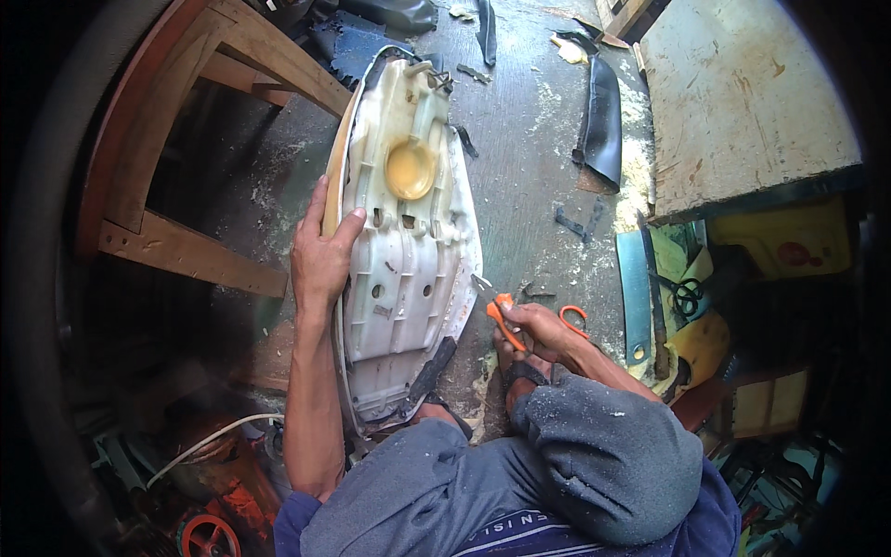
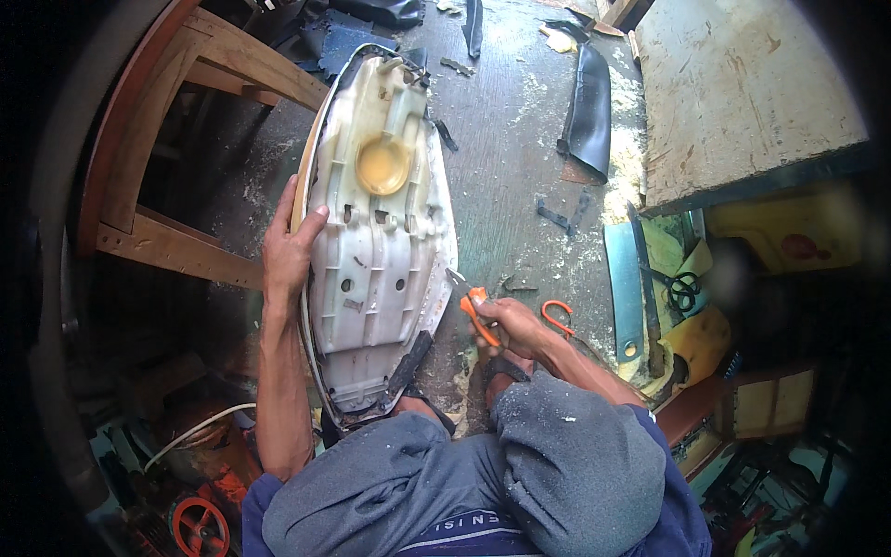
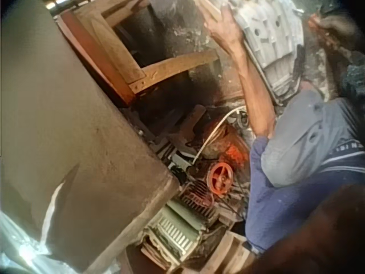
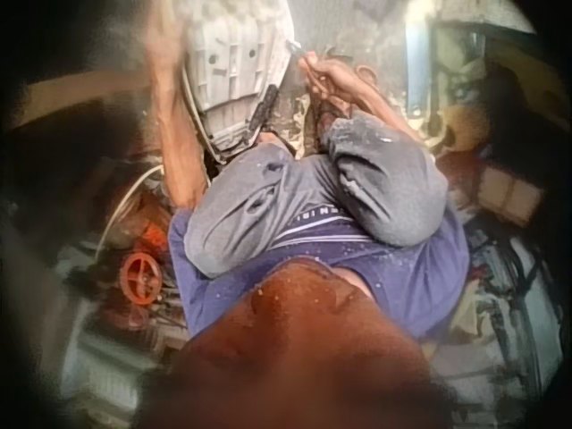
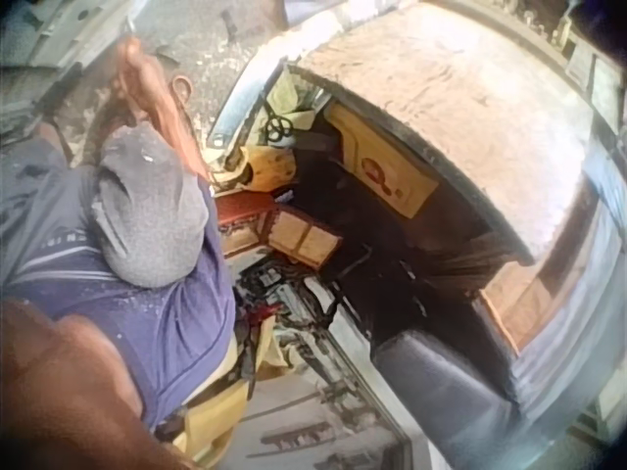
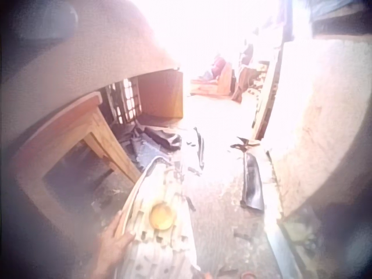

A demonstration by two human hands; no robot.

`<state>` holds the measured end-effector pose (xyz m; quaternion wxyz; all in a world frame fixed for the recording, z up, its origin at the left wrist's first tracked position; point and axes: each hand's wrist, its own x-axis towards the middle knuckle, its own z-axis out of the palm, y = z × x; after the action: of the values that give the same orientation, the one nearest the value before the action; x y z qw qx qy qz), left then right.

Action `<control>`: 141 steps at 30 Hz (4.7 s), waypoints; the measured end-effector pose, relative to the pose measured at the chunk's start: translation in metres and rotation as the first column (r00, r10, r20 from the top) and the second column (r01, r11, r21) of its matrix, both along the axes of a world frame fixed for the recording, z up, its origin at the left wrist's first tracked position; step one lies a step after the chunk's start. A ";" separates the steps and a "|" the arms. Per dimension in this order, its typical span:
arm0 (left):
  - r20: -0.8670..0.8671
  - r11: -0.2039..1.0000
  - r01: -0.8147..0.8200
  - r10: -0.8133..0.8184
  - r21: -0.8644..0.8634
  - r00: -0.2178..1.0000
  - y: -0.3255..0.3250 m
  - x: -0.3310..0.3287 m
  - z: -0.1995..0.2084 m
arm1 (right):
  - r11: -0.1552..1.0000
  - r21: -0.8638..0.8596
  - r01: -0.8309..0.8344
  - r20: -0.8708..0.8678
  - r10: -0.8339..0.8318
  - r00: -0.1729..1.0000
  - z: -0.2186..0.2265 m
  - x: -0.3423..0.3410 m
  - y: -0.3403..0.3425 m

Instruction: The person applies adhesive to the underside of a motorcycle seat, presses it down, and then uses pliers to trim excess material from the edges of the seat base. The person hands the seat to another person before returning to trim the seat base further.

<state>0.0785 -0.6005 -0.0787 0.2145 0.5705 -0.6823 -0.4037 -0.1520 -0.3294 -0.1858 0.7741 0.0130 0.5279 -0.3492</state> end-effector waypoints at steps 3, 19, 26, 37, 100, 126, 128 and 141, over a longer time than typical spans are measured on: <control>-0.014 1.000 -0.010 0.010 0.012 1.000 0.000 0.001 -0.001 | 0.807 -0.234 -0.543 -0.775 0.183 0.605 -0.001 0.012 0.003; 0.040 0.999 -0.031 0.030 0.028 0.999 0.004 -0.003 0.004 | 0.899 -0.123 -0.419 -0.542 0.293 0.788 -0.003 0.033 -0.013; -0.042 0.999 -0.034 0.034 0.013 0.999 0.000 -0.003 0.000 | 0.971 0.003 0.240 0.176 -0.236 0.956 0.013 0.027 -0.005; 0.138 0.996 0.024 -0.013 -0.084 0.990 0.016 -0.015 0.009 | 0.742 -0.065 -0.668 -0.983 0.066 0.169 -0.010 0.026 0.009; 0.122 0.997 0.052 -0.044 -0.062 0.992 0.032 -0.028 0.027 | 0.849 0.086 -0.521 -0.538 0.479 0.693 0.026 -0.006 -0.029; 0.097 0.985 0.146 -0.137 -0.094 0.986 0.029 -0.004 0.008 | 0.963 0.028 -0.269 -0.025 0.270 0.962 0.019 -0.016 -0.005; 0.079 0.985 0.142 -0.134 -0.103 0.988 0.030 -0.004 0.011 | 0.982 0.040 -0.186 -0.073 0.189 0.979 0.017 -0.008 -0.004; 0.046 0.987 0.130 -0.126 -0.092 0.991 0.024 -0.001 0.005 | 0.938 -0.035 -0.345 -0.170 0.334 0.927 0.016 0.006 0.016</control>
<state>0.0772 -0.5766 -0.0735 0.2013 0.5225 -0.7402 -0.3722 -0.1465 -0.3137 -0.1696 0.7774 -0.1317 0.5718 -0.2265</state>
